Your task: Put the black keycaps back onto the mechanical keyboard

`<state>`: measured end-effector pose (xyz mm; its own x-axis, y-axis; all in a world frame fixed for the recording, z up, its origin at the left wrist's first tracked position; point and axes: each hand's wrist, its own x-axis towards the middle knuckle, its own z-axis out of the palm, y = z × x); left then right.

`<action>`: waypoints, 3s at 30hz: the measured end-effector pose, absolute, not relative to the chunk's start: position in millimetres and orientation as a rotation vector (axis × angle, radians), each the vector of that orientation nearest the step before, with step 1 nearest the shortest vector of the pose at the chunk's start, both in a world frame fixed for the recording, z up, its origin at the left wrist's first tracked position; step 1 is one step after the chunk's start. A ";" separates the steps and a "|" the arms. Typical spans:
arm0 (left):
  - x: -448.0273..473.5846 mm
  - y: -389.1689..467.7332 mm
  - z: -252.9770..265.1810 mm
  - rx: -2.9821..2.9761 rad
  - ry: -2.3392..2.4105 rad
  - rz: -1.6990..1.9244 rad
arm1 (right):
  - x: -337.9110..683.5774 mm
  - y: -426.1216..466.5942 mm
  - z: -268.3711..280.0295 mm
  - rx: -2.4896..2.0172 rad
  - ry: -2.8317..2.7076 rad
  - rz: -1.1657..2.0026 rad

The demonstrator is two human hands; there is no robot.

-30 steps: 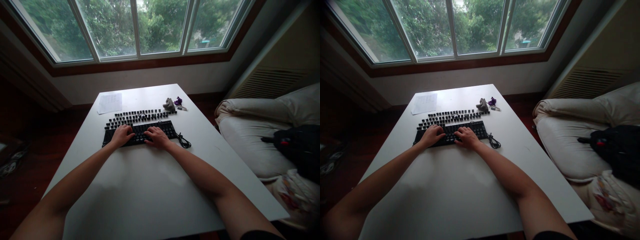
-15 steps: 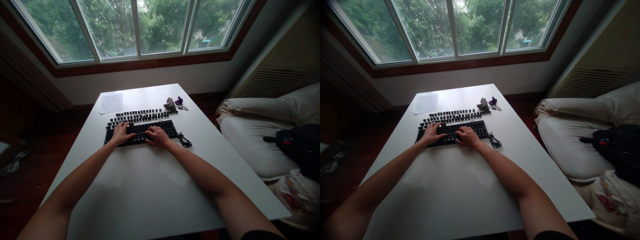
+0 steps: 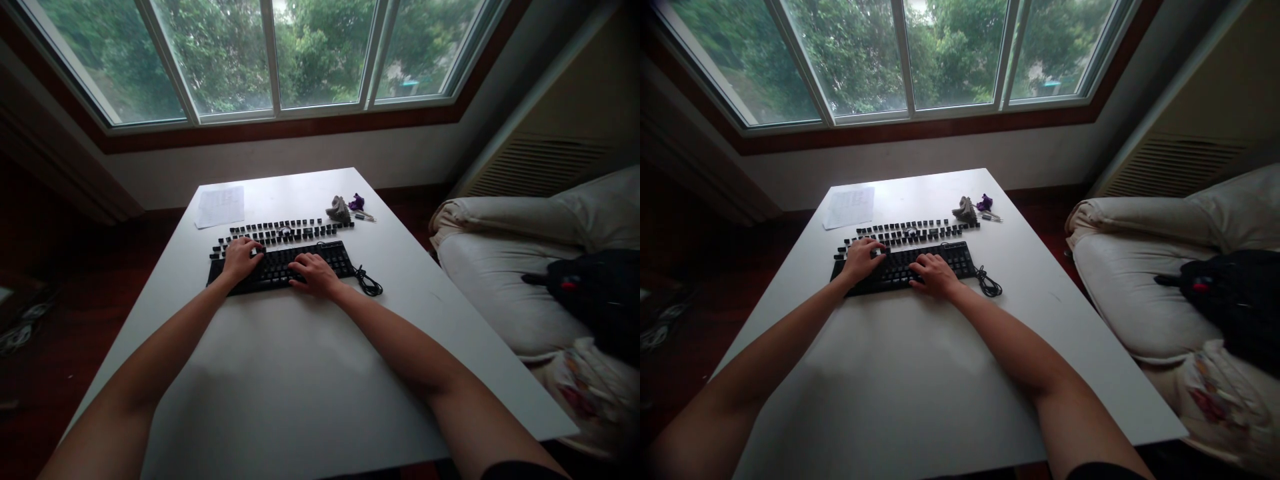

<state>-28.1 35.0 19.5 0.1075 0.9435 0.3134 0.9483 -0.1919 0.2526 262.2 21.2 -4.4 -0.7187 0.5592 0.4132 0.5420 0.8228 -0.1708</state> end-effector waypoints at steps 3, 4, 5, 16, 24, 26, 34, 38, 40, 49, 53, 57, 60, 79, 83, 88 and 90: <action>-29.4 52.4 22.4 -2.359 -1.929 -0.575 | 262.3 21.2 -3.7 -0.821 -2.549 0.057; -30.1 58.2 22.8 -2.372 -1.919 -0.544 | 262.5 21.3 -3.4 -0.821 -2.550 0.056; -30.8 63.6 23.1 -2.383 -1.917 -0.513 | 262.7 21.5 -3.2 -0.820 -2.551 0.053; -30.5 94.7 20.8 -2.498 -1.854 -0.252 | 264.7 24.3 -6.1 -0.809 -2.562 0.021; -27.1 89.7 29.4 -2.506 -1.880 -0.429 | 265.6 24.4 -5.8 -0.811 -2.555 0.038; -29.0 83.1 38.2 -2.515 -1.871 -0.483 | 265.6 24.1 -5.8 -0.808 -2.554 0.054; -40.4 48.5 61.0 -2.834 -1.885 -0.382 | 265.1 23.2 -5.7 -0.813 -2.550 0.065; -42.7 35.7 56.6 -2.959 -1.980 -0.252 | 264.4 22.5 -6.1 -0.816 -2.550 0.062; -43.3 32.2 53.4 -2.983 -2.080 -0.202 | 263.6 22.4 -6.9 -0.822 -2.548 0.066; -43.5 30.8 45.8 -2.923 -2.162 -0.217 | 263.0 22.2 -7.1 -0.819 -2.544 0.047; -41.1 29.3 43.3 -2.879 -2.166 -0.223 | 262.8 22.1 -7.2 -0.820 -2.543 0.042; -39.4 29.8 43.1 -2.868 -2.178 -0.222 | 262.3 22.5 -7.7 -0.820 -2.540 0.045; -39.2 31.5 44.3 -2.885 -2.201 -0.202 | 262.7 22.6 -7.7 -0.817 -2.542 0.046; -27.3 3.5 48.6 -2.766 -1.949 -0.329 | 263.2 22.8 -8.6 -0.812 -2.537 0.043; -27.1 -7.1 46.2 -2.736 -1.875 -0.330 | 262.9 22.4 -8.8 -0.811 -2.533 0.043; -30.2 -9.2 43.6 -2.719 -1.831 -0.314 | 261.6 21.9 -8.1 -0.821 -2.533 0.040; -30.8 -8.8 42.7 -2.718 -1.831 -0.340 | 261.3 21.7 -7.5 -0.820 -2.534 0.039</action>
<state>-30.8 -8.8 42.7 0.3646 0.9273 0.0845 0.8958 -0.3741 0.2399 261.3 21.7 -7.5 -0.7089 0.5599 0.4289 0.5464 0.8205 -0.1680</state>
